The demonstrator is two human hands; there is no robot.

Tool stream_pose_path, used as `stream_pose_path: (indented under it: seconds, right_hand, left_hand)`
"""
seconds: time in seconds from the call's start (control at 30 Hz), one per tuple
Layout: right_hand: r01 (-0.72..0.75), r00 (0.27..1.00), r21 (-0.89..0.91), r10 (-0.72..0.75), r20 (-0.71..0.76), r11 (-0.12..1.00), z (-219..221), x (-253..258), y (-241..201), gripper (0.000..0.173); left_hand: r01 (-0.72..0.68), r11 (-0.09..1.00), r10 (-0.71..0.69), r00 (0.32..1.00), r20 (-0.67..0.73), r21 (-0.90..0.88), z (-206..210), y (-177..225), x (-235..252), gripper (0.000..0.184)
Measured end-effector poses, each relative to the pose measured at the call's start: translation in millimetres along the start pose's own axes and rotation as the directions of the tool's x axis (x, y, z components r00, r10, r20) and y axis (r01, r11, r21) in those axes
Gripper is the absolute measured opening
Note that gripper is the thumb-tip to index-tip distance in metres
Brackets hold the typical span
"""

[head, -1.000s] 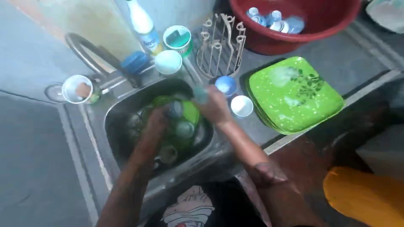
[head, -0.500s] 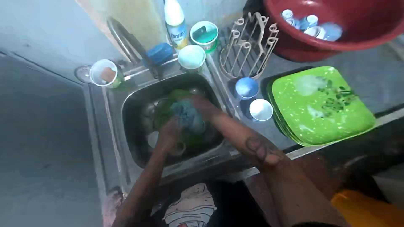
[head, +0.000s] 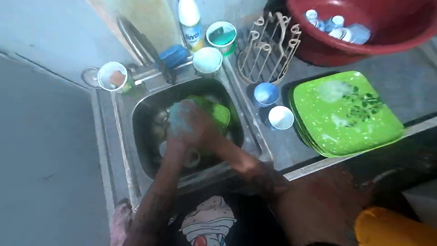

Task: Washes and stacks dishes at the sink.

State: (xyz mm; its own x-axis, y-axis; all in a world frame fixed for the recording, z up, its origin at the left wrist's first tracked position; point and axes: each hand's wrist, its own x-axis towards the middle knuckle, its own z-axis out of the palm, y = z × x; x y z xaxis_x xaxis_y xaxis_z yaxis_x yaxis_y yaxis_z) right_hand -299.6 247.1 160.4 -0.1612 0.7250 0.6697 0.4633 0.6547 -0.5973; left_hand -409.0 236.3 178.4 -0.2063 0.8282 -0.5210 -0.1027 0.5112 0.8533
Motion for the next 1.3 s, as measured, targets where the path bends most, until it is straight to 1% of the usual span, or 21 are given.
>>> stream_pose_path:
  seconds: [0.03, 0.1, 0.27, 0.3, 0.37, 0.43, 0.47, 0.53, 0.57, 0.63, 0.7, 0.73, 0.77, 0.8, 0.87, 0.93, 1.0, 1.07, 1.13, 1.17, 1.3]
  right_hand:
    - [-0.193, 0.981, 0.102, 0.192, 0.022, 0.976, -3, 7, -3, 0.033]
    - [-0.568, 0.822, 0.219, 0.532, 0.205, 0.793, -16, 23, 0, 0.032]
    - [-0.881, 0.457, 0.318, 0.805, 0.377, 0.352, -28, 38, -2, 0.040]
    - [-0.885, 0.464, 0.258, 0.785, 0.410, 0.388, -27, 37, -2, 0.042]
    - [-0.782, 0.583, 0.141, 0.632, 0.512, 0.607, -20, 24, -3, 0.041]
    - [-0.413, 0.753, 0.115, 0.268, 0.601, 0.903, -15, 4, -3, 0.033]
    - [-0.172, 0.773, 0.123, 0.056, 0.632, 0.977, -14, -3, -1, 0.034]
    - [0.228, 0.683, 0.114, -0.243, 0.689, 0.967, -18, -11, 7, 0.037]
    - [0.303, 0.590, 0.082, -0.255, 0.766, 0.949, -21, -8, 10, 0.039]
    - [0.298, 0.596, 0.005, -0.190, 0.780, 0.954, -19, -3, 13, 0.036]
    - [0.053, 0.786, -0.013, -0.034, 0.617, 0.998, -11, -3, 12, 0.034]
    - [-0.176, 0.867, 0.086, 0.113, 0.485, 0.981, -7, -3, 3, 0.037]
    - [-0.455, 0.853, 0.262, 0.333, 0.402, 0.851, -9, 1, -10, 0.040]
    - [-0.649, 0.760, 0.445, 0.526, 0.380, 0.617, -13, 9, -20, 0.039]
    - [-0.725, 0.522, 0.680, 0.730, 0.442, 0.107, -21, 24, -23, 0.031]
    - [-0.740, 0.428, 0.668, 0.711, 0.558, -0.079, -46, 32, -13, 0.030]
    - [-0.785, 0.434, 0.620, 0.726, 0.533, 0.014, -74, 35, -2, 0.020]
    - [-0.816, 0.504, 0.507, 0.769, 0.392, 0.277, -104, 41, 11, 0.015]
    - [-0.799, 0.595, 0.103, 0.752, 0.285, 0.593, -140, 53, 24, 0.026]
    - [-0.745, 0.599, -0.137, 0.745, 0.295, 0.653, -157, 60, 33, 0.033]
    - [-0.546, 0.462, -0.631, 0.827, 0.321, 0.551, -185, 69, 73, 0.036]
  left_hand:
    - [0.007, 0.970, 0.011, 0.997, 0.074, -0.243, -1, 0, 1, 0.026]
    - [0.069, 0.856, 0.032, 0.982, 0.185, -0.513, -2, -1, 6, 0.038]
    - [0.252, 0.869, -0.187, 0.964, 0.190, -0.426, 0, -1, 3, 0.050]
    - [0.289, 0.875, -0.230, 0.954, 0.193, -0.387, 0, -2, 1, 0.051]
    - [0.310, 0.892, -0.261, 0.947, 0.186, -0.329, -5, -6, 1, 0.044]
    - [0.177, 0.970, -0.131, 0.958, 0.254, -0.165, -23, -10, 5, 0.034]
    - [0.077, 0.995, -0.050, 0.945, 0.323, -0.071, -34, -8, 7, 0.031]
    - [0.190, 0.981, -0.160, 0.906, 0.392, -0.039, -38, 2, 15, 0.028]
    - [0.252, 0.967, -0.220, 0.881, 0.420, -0.024, -39, 7, 20, 0.028]
    - [0.210, 0.978, -0.195, 0.883, 0.427, 0.013, -37, 18, 24, 0.028]
    - [-0.005, 1.000, 0.003, 0.938, 0.348, 0.005, -27, 29, 21, 0.021]
    - [-0.142, 0.989, 0.121, 0.947, 0.298, 0.049, -20, 32, 20, 0.023]
    - [-0.268, 0.955, 0.228, 0.938, 0.263, 0.128, -15, 34, 22, 0.030]
    - [-0.354, 0.917, 0.309, 0.921, 0.235, 0.183, -8, 36, 23, 0.034]
    - [-0.452, 0.870, 0.407, 0.884, 0.230, 0.196, 6, 33, 26, 0.036]
    - [-0.478, 0.860, 0.426, 0.864, 0.268, 0.177, 18, 27, 27, 0.037]
    - [-0.536, 0.771, 0.419, 0.833, 0.361, 0.342, 26, 24, 21, 0.034]
    - [-0.592, 0.580, 0.347, 0.801, 0.487, 0.560, 31, 10, 15, 0.031]
    - [-0.726, 0.277, 0.211, 0.685, 0.698, 0.629, 30, -26, 20, 0.033]
    - [-0.786, 0.112, 0.160, 0.618, 0.770, 0.608, 31, -45, 23, 0.034]
    - [-0.781, -0.096, -0.020, 0.621, 0.783, 0.617, 31, -73, 33, 0.028]
